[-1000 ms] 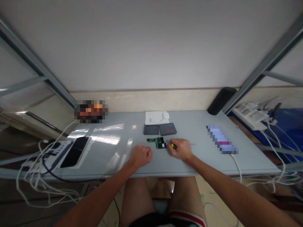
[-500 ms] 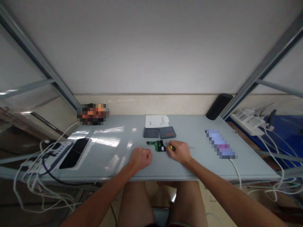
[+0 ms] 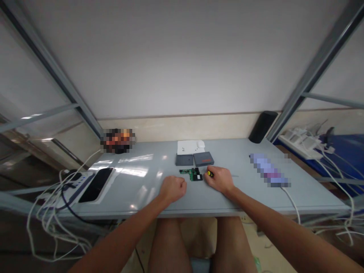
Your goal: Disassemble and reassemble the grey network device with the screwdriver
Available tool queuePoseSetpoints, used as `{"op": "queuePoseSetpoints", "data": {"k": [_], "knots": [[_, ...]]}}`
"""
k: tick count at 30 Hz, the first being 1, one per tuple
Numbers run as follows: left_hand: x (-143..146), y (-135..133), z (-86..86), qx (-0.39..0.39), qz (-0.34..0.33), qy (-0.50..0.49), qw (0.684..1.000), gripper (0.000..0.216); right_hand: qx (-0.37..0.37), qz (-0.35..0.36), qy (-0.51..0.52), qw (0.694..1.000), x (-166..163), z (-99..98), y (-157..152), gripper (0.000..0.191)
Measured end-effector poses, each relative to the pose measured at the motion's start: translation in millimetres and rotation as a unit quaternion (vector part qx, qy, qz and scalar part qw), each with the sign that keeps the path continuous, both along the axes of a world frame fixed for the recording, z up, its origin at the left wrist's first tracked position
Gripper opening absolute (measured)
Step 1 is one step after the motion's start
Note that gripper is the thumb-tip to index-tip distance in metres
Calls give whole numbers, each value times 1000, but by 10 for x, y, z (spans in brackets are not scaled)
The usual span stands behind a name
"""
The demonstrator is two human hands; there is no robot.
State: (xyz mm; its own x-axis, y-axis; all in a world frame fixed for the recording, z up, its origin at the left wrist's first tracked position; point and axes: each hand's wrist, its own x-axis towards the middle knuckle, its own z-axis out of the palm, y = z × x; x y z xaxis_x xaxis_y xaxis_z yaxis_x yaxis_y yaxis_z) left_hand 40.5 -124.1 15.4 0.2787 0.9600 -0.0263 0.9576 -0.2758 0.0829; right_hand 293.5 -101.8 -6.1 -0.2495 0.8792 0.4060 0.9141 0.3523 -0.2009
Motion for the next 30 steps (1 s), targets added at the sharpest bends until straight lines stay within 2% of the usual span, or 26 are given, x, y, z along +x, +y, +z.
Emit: {"op": "queuePoseSetpoints", "data": {"k": [14, 20, 26, 30], "knots": [[11, -17, 7, 22, 4, 0, 1000, 44, 1, -31, -15, 999, -14, 10, -23, 20], [-8, -1, -42, 25, 19, -26, 999, 39, -69, -31, -15, 997, -19, 15, 27, 18], [-32, 0, -92, 55, 68, -83, 993, 31, -82, -33, 23, 996, 8, 17, 7, 28], [-50, 39, -146, 122, 35, -157, 979, 28, -68, -35, 17, 997, 2, 50, -6, 48]]}}
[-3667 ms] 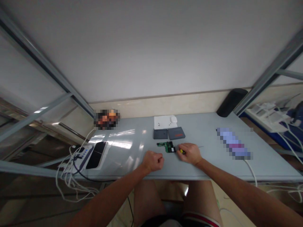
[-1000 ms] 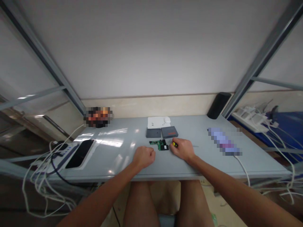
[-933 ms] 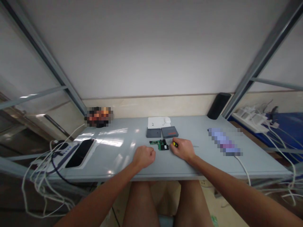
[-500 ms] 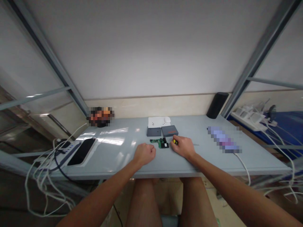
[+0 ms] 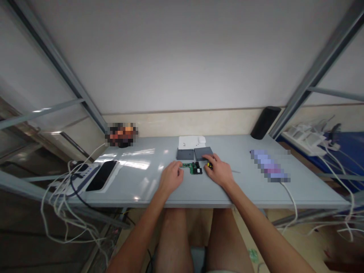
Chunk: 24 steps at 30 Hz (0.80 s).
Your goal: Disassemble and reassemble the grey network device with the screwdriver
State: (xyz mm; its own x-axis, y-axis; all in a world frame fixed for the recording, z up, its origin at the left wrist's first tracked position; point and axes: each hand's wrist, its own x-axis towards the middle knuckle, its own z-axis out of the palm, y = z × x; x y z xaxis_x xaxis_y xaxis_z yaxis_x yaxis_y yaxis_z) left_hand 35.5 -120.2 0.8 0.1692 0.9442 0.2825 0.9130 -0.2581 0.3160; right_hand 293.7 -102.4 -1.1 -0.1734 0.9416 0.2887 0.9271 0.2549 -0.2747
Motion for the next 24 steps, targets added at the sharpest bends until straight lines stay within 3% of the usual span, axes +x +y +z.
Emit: {"op": "queuePoseSetpoints", "data": {"k": [4, 10, 24], "knots": [[-35, 50, -95, 58, -62, -21, 996, 45, -3, -2, -15, 1000, -9, 9, 15, 56], [-109, 89, -205, 59, -95, -44, 993, 43, 1, -27, -9, 1000, -1, 8, 8, 51], [-141, 43, -147, 47, -117, -104, 987, 47, 13, -92, 24, 995, 58, -53, 20, 41]]}}
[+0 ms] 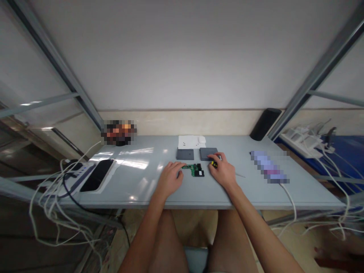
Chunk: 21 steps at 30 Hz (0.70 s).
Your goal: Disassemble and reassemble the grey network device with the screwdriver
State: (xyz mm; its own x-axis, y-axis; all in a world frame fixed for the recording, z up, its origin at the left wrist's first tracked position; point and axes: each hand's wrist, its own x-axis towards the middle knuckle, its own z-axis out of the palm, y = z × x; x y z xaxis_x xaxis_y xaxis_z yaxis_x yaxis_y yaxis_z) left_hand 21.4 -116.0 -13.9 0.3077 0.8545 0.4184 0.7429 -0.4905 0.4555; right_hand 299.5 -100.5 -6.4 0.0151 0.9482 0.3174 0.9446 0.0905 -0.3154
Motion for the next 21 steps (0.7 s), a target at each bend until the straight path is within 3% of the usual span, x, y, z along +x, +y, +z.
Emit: {"op": "queuePoseSetpoints", "data": {"k": [21], "knots": [[-19, 8, -16, 0, 15, -12, 1000, 41, 19, 26, 32, 999, 31, -12, -21, 43]]}}
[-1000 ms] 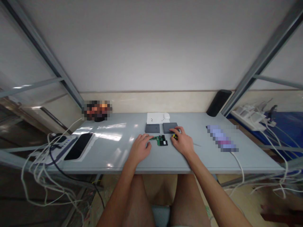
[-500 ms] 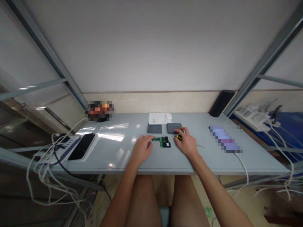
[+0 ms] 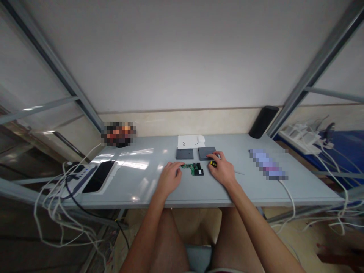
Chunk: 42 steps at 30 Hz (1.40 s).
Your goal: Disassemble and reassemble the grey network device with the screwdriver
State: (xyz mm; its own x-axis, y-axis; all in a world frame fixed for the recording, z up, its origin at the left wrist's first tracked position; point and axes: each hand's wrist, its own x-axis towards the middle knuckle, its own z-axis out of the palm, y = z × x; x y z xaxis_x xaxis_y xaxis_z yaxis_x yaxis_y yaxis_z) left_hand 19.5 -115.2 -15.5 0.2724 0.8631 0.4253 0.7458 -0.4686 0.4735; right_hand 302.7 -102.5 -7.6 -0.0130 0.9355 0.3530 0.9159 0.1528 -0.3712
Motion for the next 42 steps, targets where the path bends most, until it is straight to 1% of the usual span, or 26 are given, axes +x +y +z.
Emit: {"op": "queuePoseSetpoints", "data": {"k": [2, 4, 6, 7, 9, 12, 15, 19, 22, 25, 27, 28, 30, 32, 34, 36, 38, 39, 41, 42], "knots": [[2, -2, 10, -1, 1, 1, 1000, 41, 24, 31, 9, 999, -14, 28, -43, 40], [4, -2, 16, -1, 0, 2, 1000, 40, 34, 104, 0, 994, -36, 67, -103, 35], [4, -1, 16, 2, -2, 3, 1000, 40, 16, 182, -26, 983, -63, 108, -162, 33], [4, 0, 14, 4, -2, 4, 1000, 40, 4, 207, -37, 978, -76, 126, -185, 32], [3, 2, 11, 8, -3, 6, 1000, 40, -17, 229, -47, 972, -96, 152, -212, 32], [3, 0, 14, 11, -7, 7, 1000, 39, -34, 237, -42, 970, -105, 160, -205, 34], [10, -13, 25, 8, -14, 9, 1000, 39, -47, 249, -39, 967, -99, 144, -175, 41], [24, -26, 19, 7, -10, 25, 1000, 44, -45, 242, -28, 969, -90, 118, -167, 35], [20, -15, -10, 17, 9, 25, 1000, 49, -18, 227, 0, 974, -83, 104, -195, 34], [6, 7, -44, 31, 45, 9, 998, 52, 41, 186, 44, 981, -87, 126, -181, 32], [10, 14, -62, 42, 81, -5, 996, 50, 71, 144, 66, 985, -114, 182, -89, 32], [21, 15, -69, 46, 98, -9, 994, 49, 70, 130, 61, 987, -138, 223, -11, 33], [58, 16, -84, 51, 123, -2, 991, 45, 45, 122, 26, 991, -208, 317, 198, 32], [95, 36, -91, 44, 121, 25, 991, 44, 21, 110, -4, 994, -296, 398, 430, 31], [108, 109, -75, 23, 120, 28, 992, 43, 7, 118, -21, 993, -388, 435, 618, 30], [83, 254, -20, -12, 157, -5, 987, 38, 10, 109, -14, 994, -468, 417, 712, 32], [36, 462, 74, -50, 196, -26, 979, 33, 15, 102, -11, 995, -520, 359, 714, 31], [12, 579, 128, -69, 203, -19, 976, 28, 18, 111, -19, 994, -532, 324, 690, 32], [-26, 802, 218, -116, 202, 7, 972, 23, 26, 129, -44, 990, -529, 263, 627, 33], [-39, 897, 245, -125, 199, 10, 972, 21, 30, 137, -54, 989, -520, 240, 597, 33]]}}
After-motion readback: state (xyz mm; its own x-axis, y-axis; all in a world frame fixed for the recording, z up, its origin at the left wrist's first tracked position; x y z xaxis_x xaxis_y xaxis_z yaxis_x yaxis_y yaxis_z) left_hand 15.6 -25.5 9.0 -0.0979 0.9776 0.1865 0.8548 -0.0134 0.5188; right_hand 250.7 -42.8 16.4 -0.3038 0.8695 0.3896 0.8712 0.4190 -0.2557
